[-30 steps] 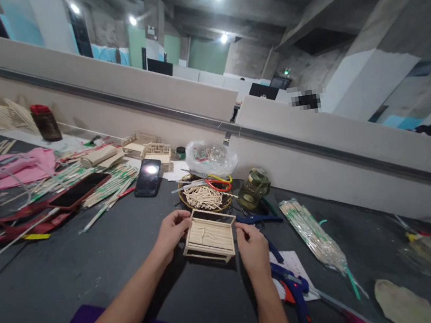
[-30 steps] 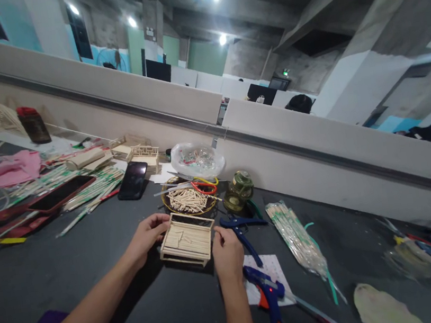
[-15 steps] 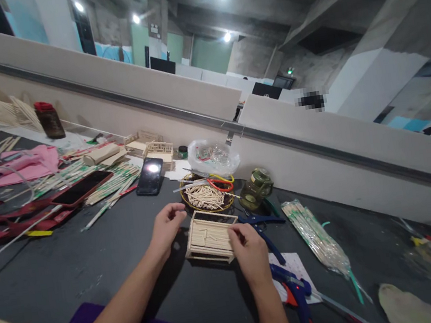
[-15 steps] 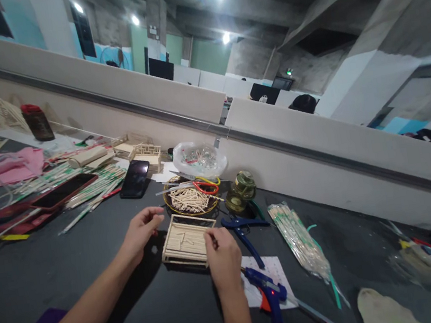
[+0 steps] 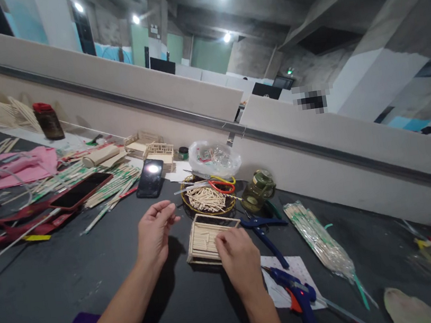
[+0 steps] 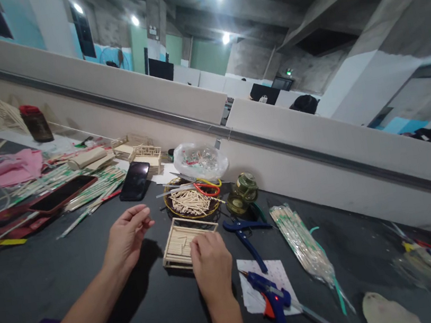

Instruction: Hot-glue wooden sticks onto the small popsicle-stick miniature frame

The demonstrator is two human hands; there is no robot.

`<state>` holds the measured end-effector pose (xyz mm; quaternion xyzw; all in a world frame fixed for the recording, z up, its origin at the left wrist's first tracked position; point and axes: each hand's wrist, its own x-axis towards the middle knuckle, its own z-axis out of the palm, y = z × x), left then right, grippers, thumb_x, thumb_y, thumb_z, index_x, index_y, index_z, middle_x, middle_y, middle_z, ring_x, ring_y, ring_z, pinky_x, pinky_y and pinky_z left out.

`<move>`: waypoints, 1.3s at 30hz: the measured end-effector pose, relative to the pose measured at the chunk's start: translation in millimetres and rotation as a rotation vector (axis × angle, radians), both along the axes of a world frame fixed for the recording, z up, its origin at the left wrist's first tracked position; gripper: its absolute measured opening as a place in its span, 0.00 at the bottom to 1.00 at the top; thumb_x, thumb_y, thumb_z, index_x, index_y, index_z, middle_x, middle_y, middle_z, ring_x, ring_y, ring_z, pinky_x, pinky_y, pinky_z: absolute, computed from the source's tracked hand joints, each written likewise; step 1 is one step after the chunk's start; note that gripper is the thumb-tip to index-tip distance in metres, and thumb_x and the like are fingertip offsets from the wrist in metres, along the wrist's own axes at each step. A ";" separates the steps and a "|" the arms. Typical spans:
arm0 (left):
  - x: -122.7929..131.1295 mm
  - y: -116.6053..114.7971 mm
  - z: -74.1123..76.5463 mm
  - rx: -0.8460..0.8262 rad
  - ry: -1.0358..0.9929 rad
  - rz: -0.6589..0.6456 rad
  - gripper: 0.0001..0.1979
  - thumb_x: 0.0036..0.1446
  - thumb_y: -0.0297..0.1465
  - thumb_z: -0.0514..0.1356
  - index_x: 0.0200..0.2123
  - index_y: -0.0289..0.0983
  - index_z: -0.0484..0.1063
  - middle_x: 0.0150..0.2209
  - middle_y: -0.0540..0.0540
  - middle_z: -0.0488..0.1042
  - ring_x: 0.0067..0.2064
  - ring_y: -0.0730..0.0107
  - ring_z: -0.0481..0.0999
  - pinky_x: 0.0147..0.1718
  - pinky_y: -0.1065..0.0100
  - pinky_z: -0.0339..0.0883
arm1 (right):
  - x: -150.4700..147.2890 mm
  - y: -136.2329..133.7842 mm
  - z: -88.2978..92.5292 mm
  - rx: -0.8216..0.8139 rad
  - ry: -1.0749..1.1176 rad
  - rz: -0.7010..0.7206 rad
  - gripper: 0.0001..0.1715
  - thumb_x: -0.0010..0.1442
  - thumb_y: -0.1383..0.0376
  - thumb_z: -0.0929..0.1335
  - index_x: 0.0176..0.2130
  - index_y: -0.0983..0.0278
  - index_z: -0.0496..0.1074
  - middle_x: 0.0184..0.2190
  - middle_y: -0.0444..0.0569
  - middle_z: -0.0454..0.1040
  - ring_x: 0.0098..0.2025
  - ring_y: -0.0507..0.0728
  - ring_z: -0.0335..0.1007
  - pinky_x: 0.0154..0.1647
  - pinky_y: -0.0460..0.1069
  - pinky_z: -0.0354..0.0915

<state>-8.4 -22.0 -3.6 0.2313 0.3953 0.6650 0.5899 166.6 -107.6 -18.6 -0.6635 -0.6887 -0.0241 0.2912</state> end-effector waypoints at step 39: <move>-9.9 0.9 8.0 0.061 0.041 -0.453 0.15 0.41 0.35 0.73 0.31 0.35 0.75 0.29 0.48 0.76 0.27 0.72 0.75 0.26 0.73 0.73 | 107.8 -143.1 1.1 -0.083 0.305 -0.798 0.21 0.60 0.49 0.62 0.41 0.59 0.74 0.38 0.51 0.78 0.38 0.62 0.75 0.36 0.51 0.65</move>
